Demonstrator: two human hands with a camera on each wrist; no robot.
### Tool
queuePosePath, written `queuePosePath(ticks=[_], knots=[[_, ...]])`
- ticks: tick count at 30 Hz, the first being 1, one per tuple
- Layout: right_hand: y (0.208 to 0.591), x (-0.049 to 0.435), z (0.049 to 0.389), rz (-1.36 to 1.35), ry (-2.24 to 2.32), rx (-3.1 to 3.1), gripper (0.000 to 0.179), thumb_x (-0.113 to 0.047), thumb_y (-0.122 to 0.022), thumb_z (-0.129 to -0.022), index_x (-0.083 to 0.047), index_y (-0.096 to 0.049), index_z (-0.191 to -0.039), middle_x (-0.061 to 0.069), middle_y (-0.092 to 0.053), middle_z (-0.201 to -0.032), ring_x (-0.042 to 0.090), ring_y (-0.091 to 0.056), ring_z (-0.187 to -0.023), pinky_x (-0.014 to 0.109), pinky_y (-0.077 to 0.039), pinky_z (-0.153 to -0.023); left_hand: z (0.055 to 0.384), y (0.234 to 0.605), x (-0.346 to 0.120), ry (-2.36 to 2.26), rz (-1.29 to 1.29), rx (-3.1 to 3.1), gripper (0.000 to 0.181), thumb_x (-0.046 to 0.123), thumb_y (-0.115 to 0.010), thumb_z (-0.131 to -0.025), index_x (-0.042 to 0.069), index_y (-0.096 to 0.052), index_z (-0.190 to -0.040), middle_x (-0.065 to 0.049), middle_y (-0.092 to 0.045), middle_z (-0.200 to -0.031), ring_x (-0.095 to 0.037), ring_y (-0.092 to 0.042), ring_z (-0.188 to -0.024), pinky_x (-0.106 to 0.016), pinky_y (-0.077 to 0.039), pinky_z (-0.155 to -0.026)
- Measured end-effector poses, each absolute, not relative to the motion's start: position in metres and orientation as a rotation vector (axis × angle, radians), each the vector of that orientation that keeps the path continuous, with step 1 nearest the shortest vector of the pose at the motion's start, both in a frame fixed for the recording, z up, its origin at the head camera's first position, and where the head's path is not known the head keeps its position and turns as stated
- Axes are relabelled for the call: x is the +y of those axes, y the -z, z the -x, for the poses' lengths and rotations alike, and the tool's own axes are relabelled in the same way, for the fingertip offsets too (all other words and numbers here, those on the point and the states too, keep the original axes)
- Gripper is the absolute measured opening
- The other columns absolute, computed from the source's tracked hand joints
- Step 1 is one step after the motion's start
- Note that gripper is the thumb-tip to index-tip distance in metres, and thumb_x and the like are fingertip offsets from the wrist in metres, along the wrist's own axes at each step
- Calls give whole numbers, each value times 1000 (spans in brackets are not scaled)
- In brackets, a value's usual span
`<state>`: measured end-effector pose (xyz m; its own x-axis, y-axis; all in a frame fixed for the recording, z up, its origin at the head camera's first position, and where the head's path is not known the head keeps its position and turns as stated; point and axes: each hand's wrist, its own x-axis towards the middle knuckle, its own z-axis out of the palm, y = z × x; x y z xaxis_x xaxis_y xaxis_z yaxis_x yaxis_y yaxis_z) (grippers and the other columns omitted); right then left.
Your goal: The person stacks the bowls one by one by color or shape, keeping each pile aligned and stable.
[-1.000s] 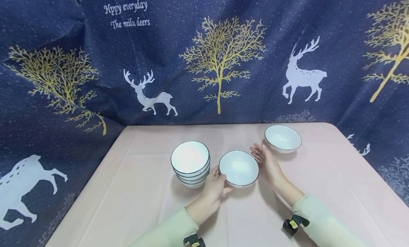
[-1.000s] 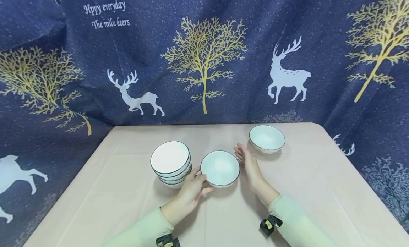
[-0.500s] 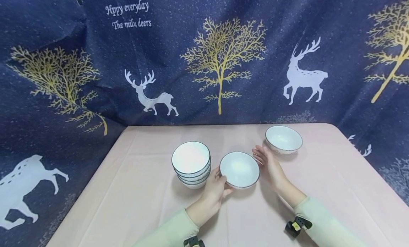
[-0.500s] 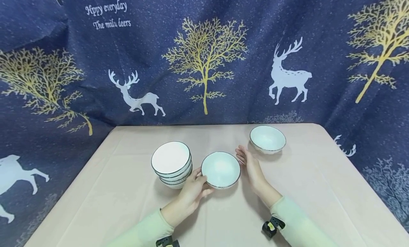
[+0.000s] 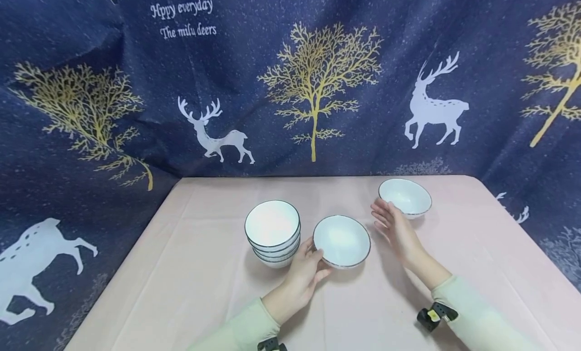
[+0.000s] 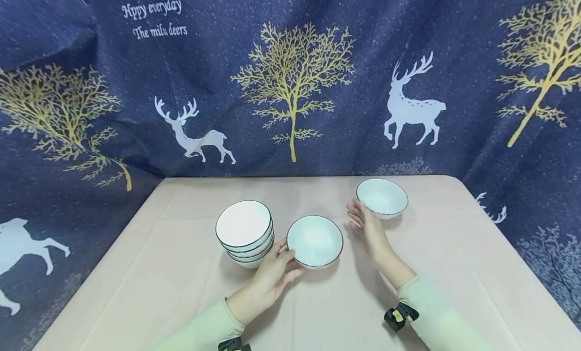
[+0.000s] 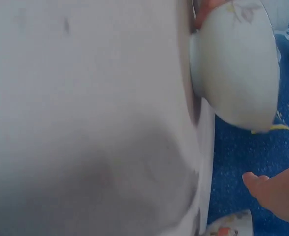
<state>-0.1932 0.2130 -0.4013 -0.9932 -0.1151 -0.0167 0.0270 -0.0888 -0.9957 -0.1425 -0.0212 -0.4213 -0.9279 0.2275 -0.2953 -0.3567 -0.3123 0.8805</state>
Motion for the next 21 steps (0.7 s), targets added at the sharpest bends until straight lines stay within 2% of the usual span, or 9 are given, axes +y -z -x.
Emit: queuePosePath(ticks=[2,6,8,11,13,17,21], knots=[[397,217,195,94,2247,2067,71,-48,-14,-104,3,-2,-152,25,-14,-156,34,-17,-144,42,-15,-121,143,421,-23,-2289,153,1559,59,6,-39,-100,2,-10,-152,-29,-15,-153,-38,-43,-130,-32,-54,-94],[390,228,199,97,2251,2105,69,-47,-17,-105,1,-2,-152,16,-31,-151,18,-37,-134,36,-26,-118,142,420,-26,-2292,140,1544,60,7,-40,-100,2,-10,-152,-29,-14,-153,-38,-43,-130,-33,-53,-94],[388,235,202,112,2270,2104,70,-47,-18,-105,1,0,-152,14,-33,-149,15,-39,-131,35,-28,-117,143,420,-26,-2289,135,1547,60,7,-40,-100,2,-9,-152,-29,-14,-153,-38,-43,-130,-33,-53,-95],[385,245,205,148,2302,2089,71,-48,-18,-104,0,3,-152,12,-33,-148,23,-32,-137,38,-26,-118,143,419,-27,-2279,129,1557,60,7,-39,-100,2,-9,-152,-29,-12,-153,-38,-42,-131,-33,-53,-95],[384,252,207,179,2347,2065,71,-46,-19,-105,1,4,-152,8,-39,-143,25,-29,-138,39,-24,-118,144,420,-26,-2272,133,1563,60,6,-39,-100,2,-8,-152,-29,-13,-153,-38,-41,-131,-32,-53,-95],[383,265,209,243,2489,1969,69,-40,-23,-106,4,4,-151,-12,-55,-124,11,-45,-125,36,-23,-119,144,422,-25,-2270,152,1559,60,7,-40,-100,2,-10,-152,-29,-13,-153,-38,-41,-132,-32,-53,-95],[385,279,211,293,2612,1877,66,-35,-25,-106,4,4,-151,-14,-60,-116,0,-53,-111,35,-15,-121,143,423,-24,-2271,155,1552,61,7,-41,-100,2,-10,-152,-29,-12,-154,-39,-39,-133,-33,-53,-95]])
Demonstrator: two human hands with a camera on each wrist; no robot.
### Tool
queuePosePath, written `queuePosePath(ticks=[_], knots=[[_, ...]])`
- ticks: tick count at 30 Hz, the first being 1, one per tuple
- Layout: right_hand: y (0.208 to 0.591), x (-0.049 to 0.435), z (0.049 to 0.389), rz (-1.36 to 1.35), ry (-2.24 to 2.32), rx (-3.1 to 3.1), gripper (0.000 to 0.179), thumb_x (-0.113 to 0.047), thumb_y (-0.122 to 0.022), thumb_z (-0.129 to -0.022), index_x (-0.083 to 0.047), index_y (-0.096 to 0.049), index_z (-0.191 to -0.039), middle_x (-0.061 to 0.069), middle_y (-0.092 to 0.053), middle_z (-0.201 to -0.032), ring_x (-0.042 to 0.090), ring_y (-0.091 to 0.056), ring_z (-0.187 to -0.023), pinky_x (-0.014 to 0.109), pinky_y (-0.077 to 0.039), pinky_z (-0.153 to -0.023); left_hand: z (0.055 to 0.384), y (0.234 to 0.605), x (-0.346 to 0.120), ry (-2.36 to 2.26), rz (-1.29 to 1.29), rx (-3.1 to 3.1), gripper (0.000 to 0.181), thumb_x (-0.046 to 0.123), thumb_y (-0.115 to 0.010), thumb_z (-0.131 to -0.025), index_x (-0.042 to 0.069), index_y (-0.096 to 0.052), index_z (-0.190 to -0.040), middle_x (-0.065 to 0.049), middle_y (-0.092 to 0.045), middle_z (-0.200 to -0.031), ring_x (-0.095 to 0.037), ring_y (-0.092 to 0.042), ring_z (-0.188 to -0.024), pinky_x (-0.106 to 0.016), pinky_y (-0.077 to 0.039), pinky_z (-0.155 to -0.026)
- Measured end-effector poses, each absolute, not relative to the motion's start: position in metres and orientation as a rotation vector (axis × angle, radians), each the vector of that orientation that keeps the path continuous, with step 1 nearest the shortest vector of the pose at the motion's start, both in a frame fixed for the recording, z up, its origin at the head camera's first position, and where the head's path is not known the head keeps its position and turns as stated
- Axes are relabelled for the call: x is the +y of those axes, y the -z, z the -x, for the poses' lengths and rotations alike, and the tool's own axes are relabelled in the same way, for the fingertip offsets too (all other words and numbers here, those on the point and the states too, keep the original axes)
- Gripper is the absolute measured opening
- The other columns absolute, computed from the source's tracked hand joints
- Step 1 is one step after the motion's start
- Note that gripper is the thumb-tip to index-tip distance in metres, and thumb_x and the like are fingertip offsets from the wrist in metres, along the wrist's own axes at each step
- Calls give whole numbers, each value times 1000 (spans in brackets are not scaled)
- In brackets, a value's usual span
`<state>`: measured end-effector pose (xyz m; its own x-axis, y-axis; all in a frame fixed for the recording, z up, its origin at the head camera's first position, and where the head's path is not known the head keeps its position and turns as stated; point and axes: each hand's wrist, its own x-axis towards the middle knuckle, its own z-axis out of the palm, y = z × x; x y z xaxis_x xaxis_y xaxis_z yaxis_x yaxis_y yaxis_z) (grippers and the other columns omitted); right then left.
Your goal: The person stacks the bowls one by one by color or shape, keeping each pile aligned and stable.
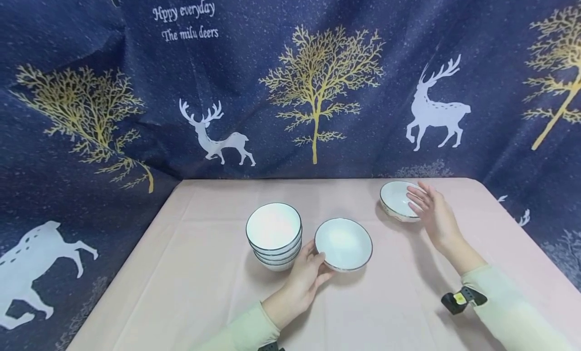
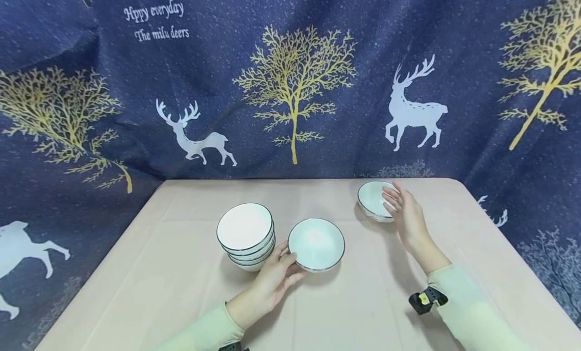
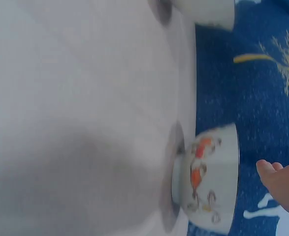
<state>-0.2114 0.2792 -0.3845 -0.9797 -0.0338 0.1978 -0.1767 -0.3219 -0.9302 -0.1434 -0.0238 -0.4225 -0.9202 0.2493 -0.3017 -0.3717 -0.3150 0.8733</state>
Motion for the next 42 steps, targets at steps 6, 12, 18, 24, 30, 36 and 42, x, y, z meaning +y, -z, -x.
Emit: queuePosePath(ticks=[6,12,18,24,30,36,42], knots=[[385,298,213,-231,-2488,-1687,65,-35,-26,-106,0,4,-152,-14,-59,-115,0,-54,-109,33,-7,-121,143,424,-24,-2275,154,1551,61,8,-41,-100,2,-9,-152,-29,-12,-154,-40,-39,-133,-33,-53,-95],[387,312,214,-117,-2427,-1714,66,-37,-24,-106,0,5,-152,-8,-52,-125,13,-31,-138,32,-7,-121,143,425,-24,-2276,161,1558,62,8,-42,-100,3,-9,-152,-29,-12,-154,-40,-39,-133,-33,-54,-94],[390,321,214,43,-2367,-1770,65,-41,-21,-105,-5,4,-153,7,-9,-161,19,-8,-147,28,-6,-120,144,428,-25,-2258,156,1551,62,9,-42,-100,3,-9,-152,-29,-11,-154,-39,-39,-133,-32,-54,-94],[393,326,218,153,-2354,-1777,65,-43,-20,-105,-8,4,-154,9,-2,-161,18,-6,-148,27,-6,-120,143,429,-25,-2257,157,1546,63,10,-42,-100,3,-7,-152,-29,-9,-155,-40,-38,-133,-32,-54,-93],[398,328,222,260,-2408,-1765,65,-45,-17,-104,-10,8,-154,7,2,-161,15,-3,-147,27,-4,-120,142,428,-25,-2257,157,1549,63,11,-42,-101,2,-6,-152,-29,-7,-155,-41,-38,-133,-32,-54,-93],[402,327,225,313,-2422,-1807,65,-45,-14,-104,-11,10,-153,8,6,-161,18,0,-148,29,-4,-121,143,428,-25,-2261,149,1538,64,11,-42,-101,3,-6,-152,-29,-5,-155,-41,-36,-134,-32,-54,-94],[402,325,230,324,-2444,-1802,67,-46,-14,-103,-9,13,-152,10,10,-160,21,5,-147,28,-6,-120,144,428,-25,-2265,138,1544,63,12,-42,-101,3,-6,-152,-29,-5,-155,-40,-36,-134,-32,-54,-94]])
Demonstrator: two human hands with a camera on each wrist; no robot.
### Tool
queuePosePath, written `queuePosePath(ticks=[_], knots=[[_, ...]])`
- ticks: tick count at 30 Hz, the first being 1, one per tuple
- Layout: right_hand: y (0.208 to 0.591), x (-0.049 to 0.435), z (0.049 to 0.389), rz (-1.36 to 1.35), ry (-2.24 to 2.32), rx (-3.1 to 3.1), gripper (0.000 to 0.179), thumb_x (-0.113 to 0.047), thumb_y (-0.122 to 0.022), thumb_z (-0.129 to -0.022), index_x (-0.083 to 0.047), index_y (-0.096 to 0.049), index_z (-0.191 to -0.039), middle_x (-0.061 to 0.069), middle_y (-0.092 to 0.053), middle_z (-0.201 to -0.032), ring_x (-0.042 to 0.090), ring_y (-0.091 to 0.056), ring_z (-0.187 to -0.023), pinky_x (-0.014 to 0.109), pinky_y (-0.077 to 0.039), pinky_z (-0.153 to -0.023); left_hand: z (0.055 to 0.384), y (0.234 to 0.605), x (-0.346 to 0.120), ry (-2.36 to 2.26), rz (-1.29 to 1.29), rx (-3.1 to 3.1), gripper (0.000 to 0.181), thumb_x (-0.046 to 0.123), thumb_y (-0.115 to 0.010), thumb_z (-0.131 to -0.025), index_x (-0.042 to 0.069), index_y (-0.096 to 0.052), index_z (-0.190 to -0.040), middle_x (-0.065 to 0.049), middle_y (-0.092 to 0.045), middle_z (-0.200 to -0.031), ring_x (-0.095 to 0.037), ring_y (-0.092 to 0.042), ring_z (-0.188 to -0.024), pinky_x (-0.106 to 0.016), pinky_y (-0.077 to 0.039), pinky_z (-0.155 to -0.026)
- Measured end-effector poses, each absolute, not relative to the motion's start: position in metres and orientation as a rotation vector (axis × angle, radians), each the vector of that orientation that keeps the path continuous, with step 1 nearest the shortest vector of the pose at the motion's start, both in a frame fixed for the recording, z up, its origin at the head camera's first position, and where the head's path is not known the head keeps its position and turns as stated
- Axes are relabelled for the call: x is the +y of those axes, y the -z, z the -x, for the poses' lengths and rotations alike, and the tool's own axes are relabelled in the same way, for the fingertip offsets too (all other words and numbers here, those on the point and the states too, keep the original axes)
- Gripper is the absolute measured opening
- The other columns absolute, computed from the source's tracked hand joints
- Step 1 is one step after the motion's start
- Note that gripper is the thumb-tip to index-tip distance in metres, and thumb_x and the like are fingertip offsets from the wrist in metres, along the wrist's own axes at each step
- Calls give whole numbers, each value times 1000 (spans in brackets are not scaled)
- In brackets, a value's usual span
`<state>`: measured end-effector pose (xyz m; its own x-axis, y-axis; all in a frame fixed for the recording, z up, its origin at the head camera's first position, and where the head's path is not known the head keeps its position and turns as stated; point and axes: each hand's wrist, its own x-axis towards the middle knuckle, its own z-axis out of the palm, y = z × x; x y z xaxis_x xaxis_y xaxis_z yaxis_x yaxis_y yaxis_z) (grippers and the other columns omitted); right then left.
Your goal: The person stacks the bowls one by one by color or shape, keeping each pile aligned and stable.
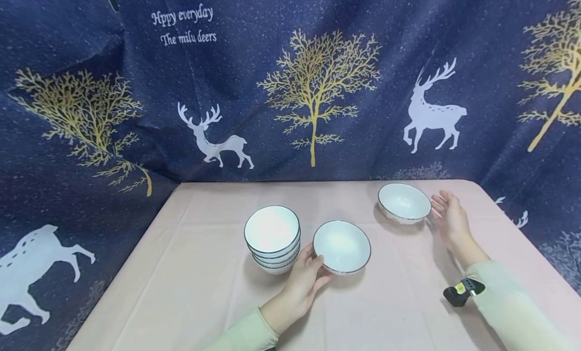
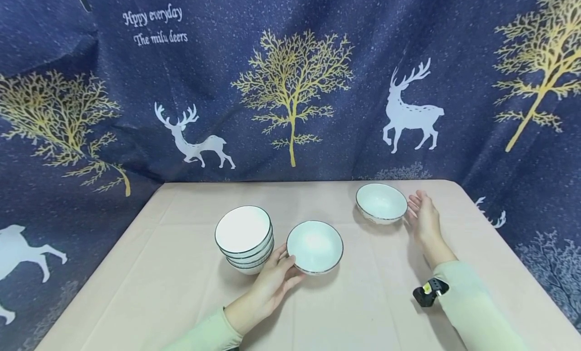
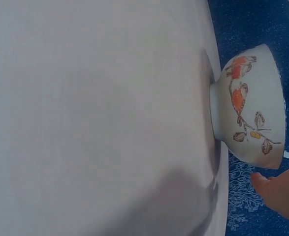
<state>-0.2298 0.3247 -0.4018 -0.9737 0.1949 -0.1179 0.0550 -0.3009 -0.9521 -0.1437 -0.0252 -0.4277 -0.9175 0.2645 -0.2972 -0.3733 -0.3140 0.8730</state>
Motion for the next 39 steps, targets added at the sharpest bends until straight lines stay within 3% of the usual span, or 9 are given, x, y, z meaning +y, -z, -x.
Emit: queuePosePath(ticks=[6,15,23,39], knots=[[406,322,233,352,-2451,-1832,66,-45,-13,-104,-9,13,-152,12,13,-160,22,5,-147,30,-8,-120,144,428,-26,-2261,150,1548,63,12,-43,-101,3,-7,-152,-29,-7,-155,-39,-38,-134,-31,-54,-94],[418,318,238,378,-2351,-2034,62,-41,-7,-104,-7,13,-151,13,20,-157,30,11,-145,37,0,-120,144,429,-25,-2262,158,1534,63,12,-43,-101,4,-8,-153,-28,-7,-156,-39,-38,-134,-31,-54,-94],[422,313,238,362,-2313,-2132,63,-43,-7,-104,-6,6,-153,15,13,-159,35,4,-146,40,-11,-120,146,430,-25,-2282,164,1515,64,11,-44,-100,4,-8,-153,-28,-5,-156,-40,-36,-135,-33,-53,-95],[423,317,232,432,-2502,-2041,60,-32,-12,-105,-4,19,-149,23,18,-156,39,-1,-144,40,-25,-114,145,429,-26,-2278,161,1522,66,11,-45,-100,3,-7,-153,-29,-5,-155,-40,-37,-134,-33,-54,-94]])
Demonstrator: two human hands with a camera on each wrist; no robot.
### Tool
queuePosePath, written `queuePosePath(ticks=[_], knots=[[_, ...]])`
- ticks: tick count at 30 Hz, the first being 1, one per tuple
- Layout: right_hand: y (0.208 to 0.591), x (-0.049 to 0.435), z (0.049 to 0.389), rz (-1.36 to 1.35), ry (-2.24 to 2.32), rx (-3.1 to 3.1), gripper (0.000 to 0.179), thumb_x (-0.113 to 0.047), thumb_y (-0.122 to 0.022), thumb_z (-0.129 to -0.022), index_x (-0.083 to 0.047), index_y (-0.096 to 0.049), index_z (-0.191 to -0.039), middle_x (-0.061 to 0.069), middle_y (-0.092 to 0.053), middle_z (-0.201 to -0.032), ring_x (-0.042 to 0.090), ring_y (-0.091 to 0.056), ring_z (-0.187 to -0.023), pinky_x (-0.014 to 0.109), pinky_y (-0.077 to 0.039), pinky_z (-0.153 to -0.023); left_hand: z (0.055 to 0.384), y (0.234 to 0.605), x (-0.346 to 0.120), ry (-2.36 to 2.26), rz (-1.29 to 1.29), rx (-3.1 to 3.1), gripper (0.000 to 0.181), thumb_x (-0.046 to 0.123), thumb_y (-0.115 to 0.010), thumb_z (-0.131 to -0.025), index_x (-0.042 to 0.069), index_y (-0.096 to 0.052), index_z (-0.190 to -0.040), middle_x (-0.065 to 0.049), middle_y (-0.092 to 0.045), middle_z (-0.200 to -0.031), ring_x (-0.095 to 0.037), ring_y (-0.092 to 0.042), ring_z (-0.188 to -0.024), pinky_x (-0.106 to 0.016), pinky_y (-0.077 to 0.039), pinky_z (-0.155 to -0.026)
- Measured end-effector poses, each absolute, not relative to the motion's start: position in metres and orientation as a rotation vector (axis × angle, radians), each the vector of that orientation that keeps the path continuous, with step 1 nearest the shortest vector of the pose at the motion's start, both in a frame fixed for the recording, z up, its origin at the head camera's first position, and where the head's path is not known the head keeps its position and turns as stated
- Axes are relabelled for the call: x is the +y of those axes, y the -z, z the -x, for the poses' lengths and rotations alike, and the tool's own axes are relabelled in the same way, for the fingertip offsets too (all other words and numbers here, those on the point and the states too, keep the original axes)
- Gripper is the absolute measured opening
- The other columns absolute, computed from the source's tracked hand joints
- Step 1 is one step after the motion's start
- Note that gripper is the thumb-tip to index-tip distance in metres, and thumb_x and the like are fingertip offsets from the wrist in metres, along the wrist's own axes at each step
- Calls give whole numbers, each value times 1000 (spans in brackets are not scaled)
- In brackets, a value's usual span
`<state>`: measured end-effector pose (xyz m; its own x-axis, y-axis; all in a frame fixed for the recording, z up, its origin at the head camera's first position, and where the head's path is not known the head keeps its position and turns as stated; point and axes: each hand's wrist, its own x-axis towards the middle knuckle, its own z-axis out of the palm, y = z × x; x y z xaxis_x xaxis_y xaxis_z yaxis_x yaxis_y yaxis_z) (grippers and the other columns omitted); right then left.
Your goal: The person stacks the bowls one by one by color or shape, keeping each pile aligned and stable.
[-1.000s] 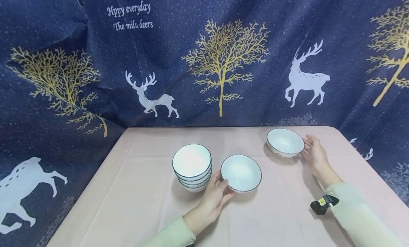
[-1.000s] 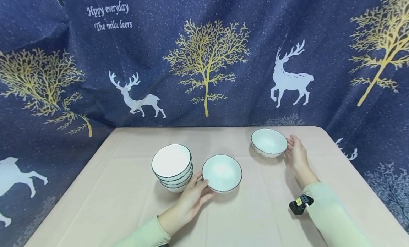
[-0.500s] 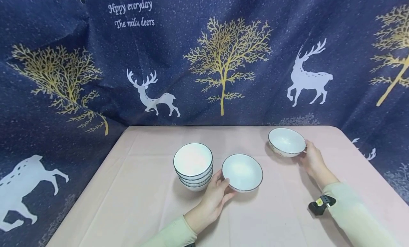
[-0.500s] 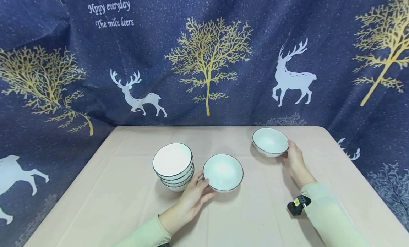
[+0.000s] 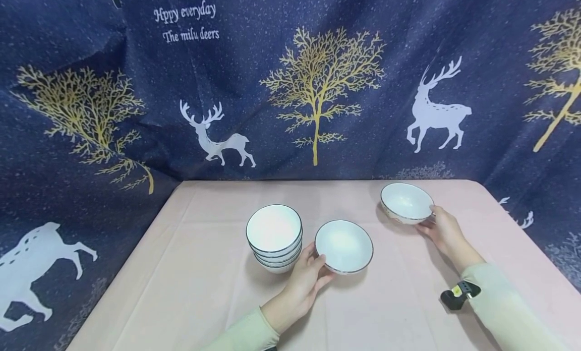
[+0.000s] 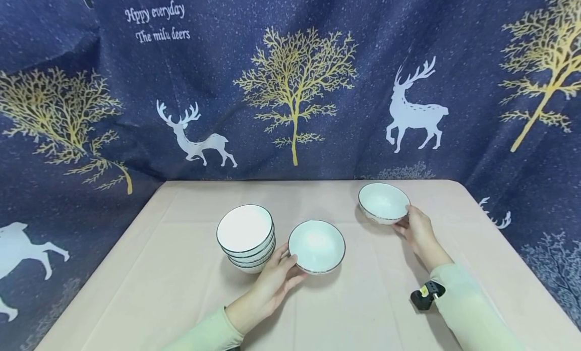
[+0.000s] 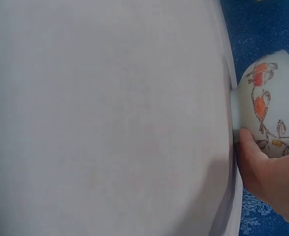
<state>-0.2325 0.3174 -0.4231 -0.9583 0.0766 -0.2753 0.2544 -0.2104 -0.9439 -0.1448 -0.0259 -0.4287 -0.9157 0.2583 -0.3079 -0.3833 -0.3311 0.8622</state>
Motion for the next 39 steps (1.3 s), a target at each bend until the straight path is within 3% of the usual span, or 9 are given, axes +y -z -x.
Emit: queuePosePath(ticks=[11,32,33,35,37,39], knots=[[424,318,232,-382,2312,1980,61,-25,-18,-105,3,14,-148,32,8,-154,45,-8,-142,40,-34,-108,145,429,-26,-2289,135,1497,65,11,-44,-100,2,-5,-152,-28,-4,-156,-41,-35,-135,-34,-52,-96],[420,315,227,-408,2292,2044,59,-23,-23,-105,1,5,-151,26,7,-156,43,-12,-142,34,-44,-101,143,429,-27,-2278,120,1505,64,12,-45,-100,2,-8,-152,-28,-5,-156,-40,-35,-136,-34,-52,-97],[420,314,226,-402,2308,2028,59,-22,-25,-105,1,5,-151,26,8,-156,42,-15,-142,35,-45,-101,143,430,-27,-2276,122,1505,64,12,-44,-100,2,-8,-152,-28,-5,-156,-40,-35,-136,-33,-52,-97],[419,314,226,-390,2321,2022,59,-20,-26,-105,2,4,-151,27,7,-156,38,-36,-134,33,-47,-100,144,430,-27,-2275,121,1508,64,13,-44,-100,2,-8,-152,-28,-5,-156,-40,-35,-136,-33,-52,-96],[419,313,225,-364,2340,2016,60,-19,-28,-104,3,3,-151,27,3,-156,24,-54,-116,32,-51,-96,144,430,-27,-2276,121,1506,64,13,-44,-100,2,-8,-152,-28,-5,-156,-40,-35,-136,-32,-52,-96],[417,311,224,-335,2378,1993,60,-16,-31,-104,5,1,-150,30,-14,-151,9,-60,-95,30,-54,-91,144,430,-27,-2277,121,1505,64,13,-44,-100,2,-7,-152,-28,-4,-156,-40,-34,-136,-32,-52,-96]])
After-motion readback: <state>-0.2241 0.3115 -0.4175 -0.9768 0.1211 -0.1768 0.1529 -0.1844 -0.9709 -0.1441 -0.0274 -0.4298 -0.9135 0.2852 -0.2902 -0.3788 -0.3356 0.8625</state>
